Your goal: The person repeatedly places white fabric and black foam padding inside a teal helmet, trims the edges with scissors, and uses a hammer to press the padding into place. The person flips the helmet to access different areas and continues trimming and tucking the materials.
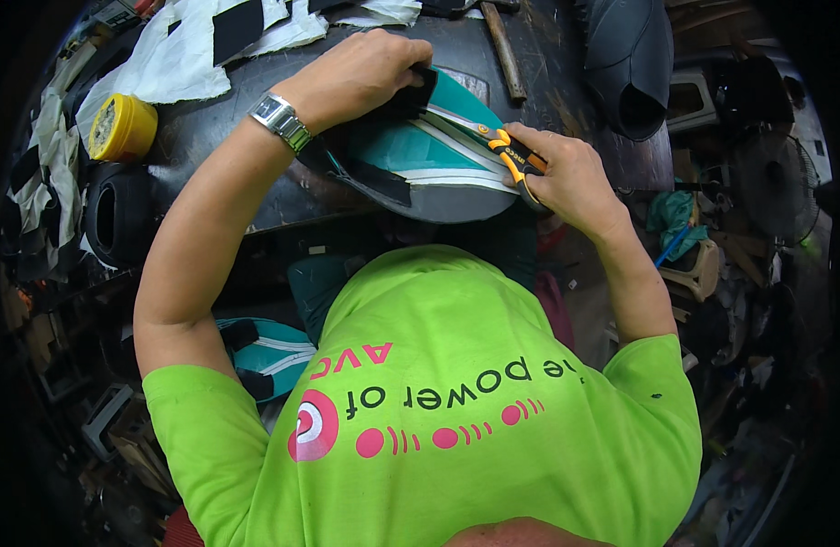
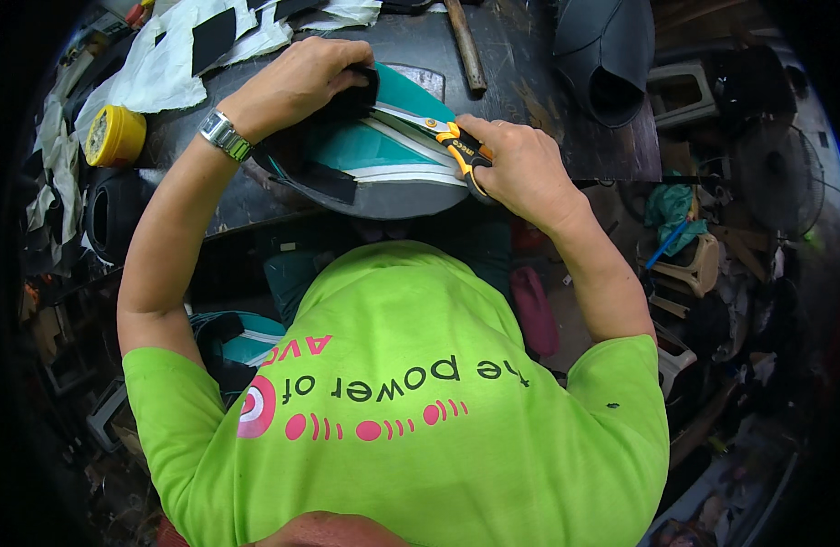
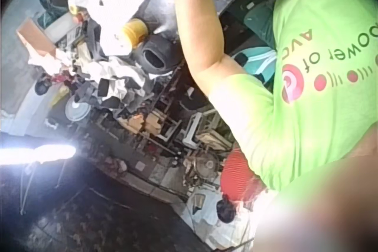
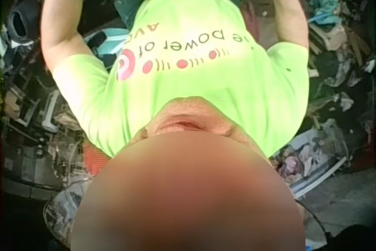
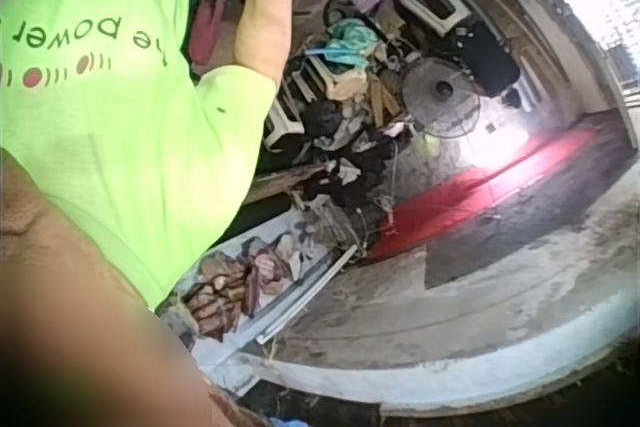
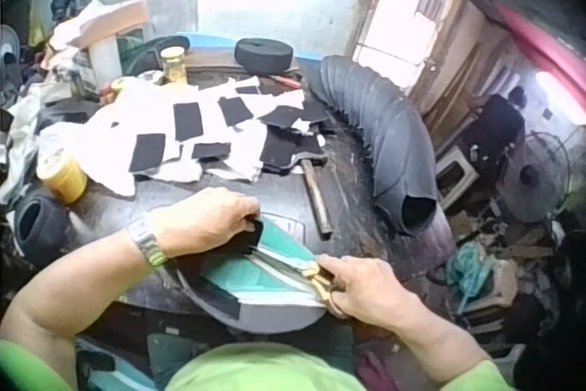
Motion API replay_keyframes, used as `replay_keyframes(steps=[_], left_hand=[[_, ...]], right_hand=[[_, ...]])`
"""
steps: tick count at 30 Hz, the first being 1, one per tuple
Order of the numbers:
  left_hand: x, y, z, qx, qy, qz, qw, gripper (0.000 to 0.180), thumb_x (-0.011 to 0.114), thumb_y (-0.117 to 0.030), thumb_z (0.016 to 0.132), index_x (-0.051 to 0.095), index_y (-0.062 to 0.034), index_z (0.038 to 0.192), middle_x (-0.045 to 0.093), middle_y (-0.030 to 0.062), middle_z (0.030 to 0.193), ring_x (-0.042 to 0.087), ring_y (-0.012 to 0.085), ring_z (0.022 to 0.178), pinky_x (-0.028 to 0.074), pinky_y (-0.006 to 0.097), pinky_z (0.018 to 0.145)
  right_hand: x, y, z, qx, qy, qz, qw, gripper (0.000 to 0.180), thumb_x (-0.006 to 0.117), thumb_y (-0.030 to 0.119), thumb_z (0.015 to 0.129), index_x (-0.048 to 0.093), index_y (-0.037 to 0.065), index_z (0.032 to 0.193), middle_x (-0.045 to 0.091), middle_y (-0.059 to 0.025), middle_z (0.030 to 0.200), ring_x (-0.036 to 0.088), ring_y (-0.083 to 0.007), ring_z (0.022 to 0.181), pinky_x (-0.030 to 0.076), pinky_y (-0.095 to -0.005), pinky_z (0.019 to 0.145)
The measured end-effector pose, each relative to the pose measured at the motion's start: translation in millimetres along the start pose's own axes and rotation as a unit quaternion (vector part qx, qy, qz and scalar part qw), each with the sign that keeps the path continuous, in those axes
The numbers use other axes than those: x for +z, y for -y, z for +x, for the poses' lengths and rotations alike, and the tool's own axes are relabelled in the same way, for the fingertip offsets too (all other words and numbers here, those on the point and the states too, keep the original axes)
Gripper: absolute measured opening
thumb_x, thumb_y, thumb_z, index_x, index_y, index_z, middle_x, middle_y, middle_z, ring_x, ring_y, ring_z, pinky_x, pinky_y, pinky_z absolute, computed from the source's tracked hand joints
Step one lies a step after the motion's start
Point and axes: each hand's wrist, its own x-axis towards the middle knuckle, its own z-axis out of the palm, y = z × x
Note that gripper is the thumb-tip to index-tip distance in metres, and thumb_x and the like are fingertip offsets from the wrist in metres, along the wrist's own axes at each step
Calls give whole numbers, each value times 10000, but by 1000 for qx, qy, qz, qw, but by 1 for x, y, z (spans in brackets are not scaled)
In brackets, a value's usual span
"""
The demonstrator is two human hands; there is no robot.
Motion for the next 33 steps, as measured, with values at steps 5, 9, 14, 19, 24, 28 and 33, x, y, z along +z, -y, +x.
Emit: replay_keyframes(steps=[5,9,14,19,24,28,33], left_hand=[[0,-1,2,-20,5,-7,1000,170,624,-115,993,662,-40,1140,737,181,1029,717,355,950,564,416,851],[-2,-3,2,-15,11,3,1000,169,624,-125,995,664,-43,1137,737,179,1019,718,352,944,566,413,853],[2,1,1,-6,6,5,1000,171,626,-133,993,659,-40,1133,732,182,1020,711,358,957,563,422,849],[-5,-6,2,16,0,17,1000,207,705,-141,929,689,-53,1116,734,170,1074,711,362,969,551,444,828],[-21,-60,-55,72,-143,-7,987,467,816,-125,798,633,-70,1225,633,105,1256,678,328,1007,532,427,861],[0,-86,-98,124,-61,167,976,276,710,-139,845,671,-99,1115,646,50,1152,638,220,1059,467,421,1007],[16,-41,-112,165,-204,137,955,156,667,-101,866,673,-98,1022,696,60,1001,685,226,1025,473,416,1111]], right_hand=[[-6,1,3,51,43,40,997,565,843,168,789,669,79,1319,733,-215,1042,725,-378,918,564,-426,824],[-7,-1,3,76,69,88,991,621,882,180,774,658,60,1341,724,-236,1104,731,-376,942,564,-391,858],[-3,-3,1,64,53,101,991,635,892,165,757,660,54,1337,729,-231,1098,738,-317,895,563,-377,840],[-14,1,-9,111,69,115,985,645,906,145,736,669,53,1328,742,-206,1053,661,-221,770,544,-341,783],[-38,8,-36,174,102,244,949,633,929,100,727,679,7,1301,668,-18,853,532,-61,720,460,-228,684],[-33,12,-42,196,174,432,863,644,930,74,736,653,-25,1310,584,42,773,501,3,615,390,-177,540],[-9,19,-36,261,260,536,760,535,841,111,836,626,-28,1306,611,-13,685,545,-44,469,414,-184,434]])
